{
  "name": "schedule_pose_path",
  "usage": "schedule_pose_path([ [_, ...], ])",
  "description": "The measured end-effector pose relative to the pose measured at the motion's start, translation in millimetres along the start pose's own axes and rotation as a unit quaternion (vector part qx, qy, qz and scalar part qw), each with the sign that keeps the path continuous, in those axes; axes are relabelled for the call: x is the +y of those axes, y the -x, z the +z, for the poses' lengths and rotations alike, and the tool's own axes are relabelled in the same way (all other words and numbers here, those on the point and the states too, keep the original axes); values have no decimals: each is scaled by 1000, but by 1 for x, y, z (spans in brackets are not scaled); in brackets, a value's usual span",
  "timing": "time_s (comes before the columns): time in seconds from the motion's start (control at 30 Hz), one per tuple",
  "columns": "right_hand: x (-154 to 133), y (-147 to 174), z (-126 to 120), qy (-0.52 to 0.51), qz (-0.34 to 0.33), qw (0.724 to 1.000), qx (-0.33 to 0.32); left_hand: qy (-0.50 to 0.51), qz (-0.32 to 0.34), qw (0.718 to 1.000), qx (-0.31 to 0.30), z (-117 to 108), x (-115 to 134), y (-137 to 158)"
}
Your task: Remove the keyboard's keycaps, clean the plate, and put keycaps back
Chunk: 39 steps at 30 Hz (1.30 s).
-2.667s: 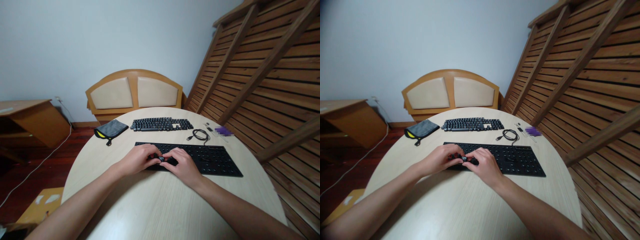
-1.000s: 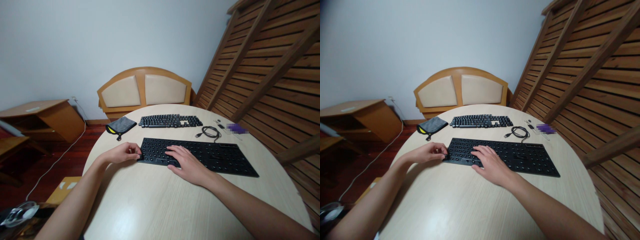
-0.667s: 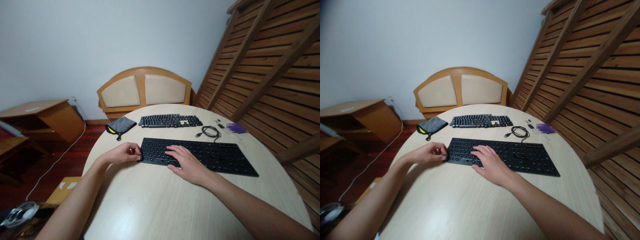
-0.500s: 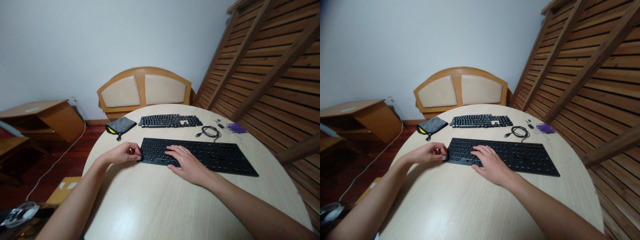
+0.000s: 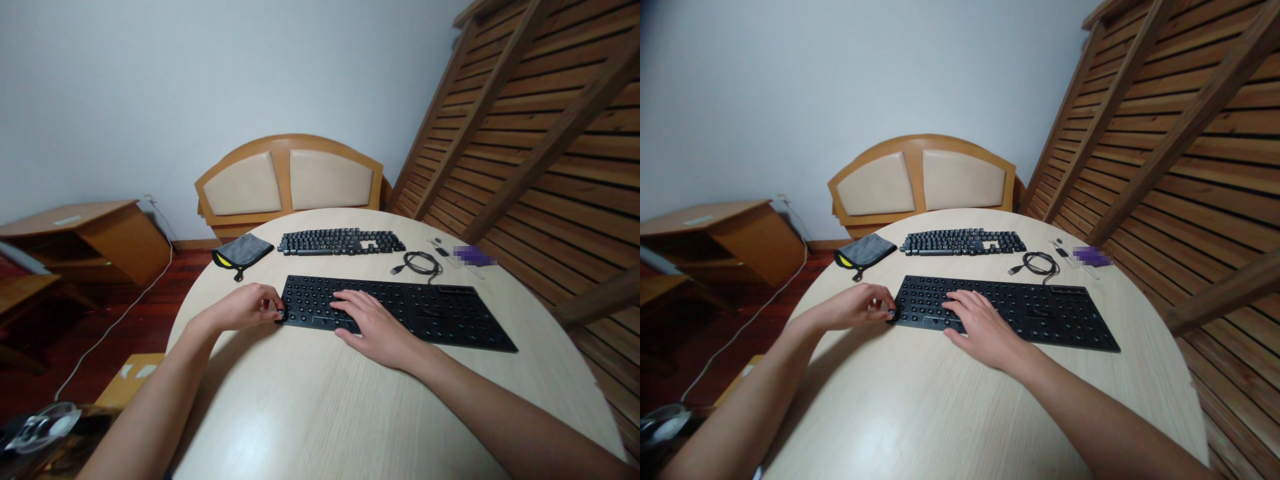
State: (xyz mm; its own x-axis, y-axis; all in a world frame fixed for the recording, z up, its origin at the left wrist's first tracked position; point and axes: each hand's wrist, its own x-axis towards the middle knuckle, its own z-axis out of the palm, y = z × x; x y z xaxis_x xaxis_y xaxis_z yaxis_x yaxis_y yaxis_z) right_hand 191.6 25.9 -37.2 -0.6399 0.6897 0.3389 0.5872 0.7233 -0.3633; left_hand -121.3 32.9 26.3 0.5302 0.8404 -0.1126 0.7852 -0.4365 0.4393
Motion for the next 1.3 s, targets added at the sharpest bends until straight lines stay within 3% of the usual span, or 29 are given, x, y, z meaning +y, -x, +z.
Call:
schedule_pose_path([
  [0.17, 1, 0, 1, -5, -5, 1000, 3, 16, -11, 1000, -8, 1, -1, -1],
  [0.37, 0, 0, 0, 1, -2, 1000, 1, -70, 23, 997, 25, 5, 2, -2],
  [0.57, 0, 0, -1, 1, -6, 1000, 3, -81, 18, 996, 38, 9, -3, -2],
  [0.77, 0, 0, 0, 1, -8, 1000, 3, -80, 60, 995, 26, 5, -1, -1],
  [1.0, 1, -1, 0, 12, -4, 1000, -7, -93, 43, 995, 17, 3, -1, -3],
  [1.3, 1, -1, 0, 11, -5, 1000, -3, -112, 70, 991, 13, 2, -1, -4],
])
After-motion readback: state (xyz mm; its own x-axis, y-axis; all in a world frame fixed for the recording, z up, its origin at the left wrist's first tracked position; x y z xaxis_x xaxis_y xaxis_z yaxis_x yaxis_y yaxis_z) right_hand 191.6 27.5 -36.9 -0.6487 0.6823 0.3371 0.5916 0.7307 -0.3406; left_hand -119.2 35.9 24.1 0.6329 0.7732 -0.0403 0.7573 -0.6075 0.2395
